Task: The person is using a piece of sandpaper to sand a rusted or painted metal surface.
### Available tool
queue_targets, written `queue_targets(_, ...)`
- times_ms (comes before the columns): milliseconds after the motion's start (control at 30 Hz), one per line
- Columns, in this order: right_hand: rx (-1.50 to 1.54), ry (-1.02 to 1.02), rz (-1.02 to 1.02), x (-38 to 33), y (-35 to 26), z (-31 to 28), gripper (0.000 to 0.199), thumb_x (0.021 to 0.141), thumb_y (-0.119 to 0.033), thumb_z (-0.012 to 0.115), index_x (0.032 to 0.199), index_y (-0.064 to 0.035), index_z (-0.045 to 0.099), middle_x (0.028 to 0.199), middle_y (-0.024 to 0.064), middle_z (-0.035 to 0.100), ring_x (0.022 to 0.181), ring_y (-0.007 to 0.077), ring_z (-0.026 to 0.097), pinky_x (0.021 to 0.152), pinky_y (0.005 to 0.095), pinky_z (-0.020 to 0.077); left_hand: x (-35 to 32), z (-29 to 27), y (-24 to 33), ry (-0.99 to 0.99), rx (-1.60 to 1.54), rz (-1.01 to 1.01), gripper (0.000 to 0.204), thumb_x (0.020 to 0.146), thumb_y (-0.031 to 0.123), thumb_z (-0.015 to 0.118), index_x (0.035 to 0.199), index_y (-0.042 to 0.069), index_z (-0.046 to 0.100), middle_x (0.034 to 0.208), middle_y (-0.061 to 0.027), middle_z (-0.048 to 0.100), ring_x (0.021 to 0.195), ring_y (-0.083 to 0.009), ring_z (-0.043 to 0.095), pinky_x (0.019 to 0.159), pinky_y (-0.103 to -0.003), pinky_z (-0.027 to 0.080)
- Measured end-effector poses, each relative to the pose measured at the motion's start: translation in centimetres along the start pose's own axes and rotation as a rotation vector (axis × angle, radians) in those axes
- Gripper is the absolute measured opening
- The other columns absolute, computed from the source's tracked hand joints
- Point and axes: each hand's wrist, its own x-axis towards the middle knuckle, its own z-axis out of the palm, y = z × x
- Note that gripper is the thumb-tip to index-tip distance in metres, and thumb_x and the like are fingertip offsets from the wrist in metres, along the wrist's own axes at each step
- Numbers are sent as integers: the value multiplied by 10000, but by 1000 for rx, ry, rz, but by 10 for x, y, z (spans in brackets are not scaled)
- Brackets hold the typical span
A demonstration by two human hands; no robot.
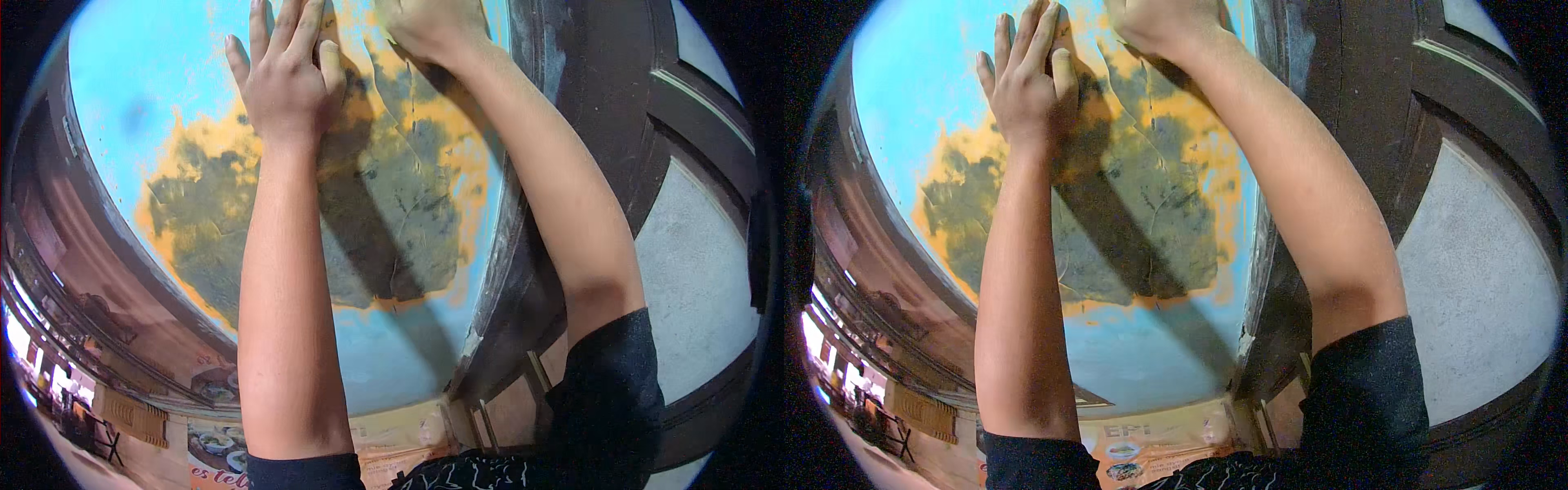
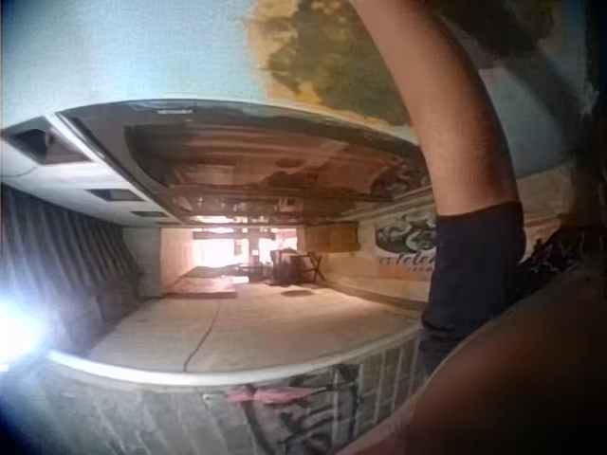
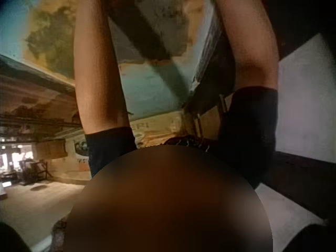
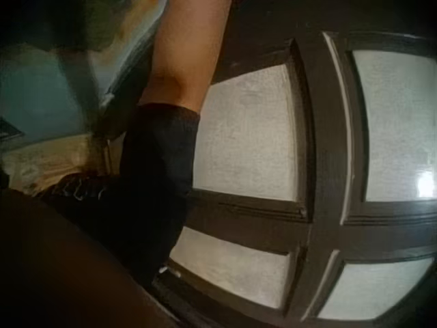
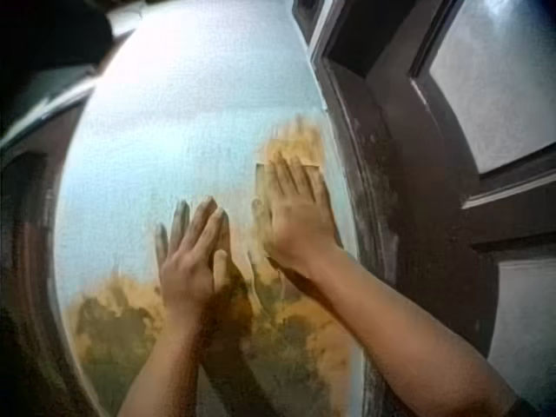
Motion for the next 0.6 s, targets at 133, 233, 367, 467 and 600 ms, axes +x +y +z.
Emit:
queue_targets(133, 100, -118, -79, -38, -18, -7, 671, 1087, -403, 340, 1615, 7, 272, 1706, 191, 209, 1589, 348, 146, 1281, 515, 44, 3, -12, 8, -108, -48, -74, 572, 938, 244, 520, 1508, 206, 548, 1634, 7, 434, 1560, -280, 296, 1289, -530, 137)
queue_targets(233, 13, -89, -146, -59, -21, 0, 654, 1088, -401, 358, 1606, -6, 306, 1704, 188, 219, 1583, 354, 166, 1272, 539, 58, -1, -2, 1, 42, -81, 12, 571, 914, 217, 526, 1482, 180, 577, 1613, -2, 466, 1555, -291, 307, 1290, -522, 141)
queue_targets(367, 64, -132, -156, -45, -22, -8, 630, 1084, -386, 375, 1597, -22, 339, 1704, 176, 226, 1578, 361, 179, 1270, 539, 79, -2, -5, 3, 16, -68, -23, 592, 892, 196, 540, 1482, 176, 575, 1601, -12, 481, 1550, -293, 317, 1289, -520, 149)
queue_targets(467, 26, -43, -140, -12, -20, -4, 647, 1086, -398, 340, 1608, -18, 306, 1715, 165, 198, 1588, 340, 157, 1277, 525, 70, 1, -8, 5, 19, -78, -27, 590, 894, 196, 537, 1483, 183, 575, 1602, -7, 481, 1547, -290, 323, 1283, -526, 162)
queue_targets(600, 9, -117, -20, -3, -35, -8, 660, 1091, -393, 293, 1628, -12, 241, 1728, 149, 160, 1601, 324, 100, 1285, 520, 39, 2, -8, 5, -2, -65, -27, 580, 901, 193, 526, 1478, 190, 583, 1607, 5, 475, 1541, -293, 339, 1273, -529, 184)
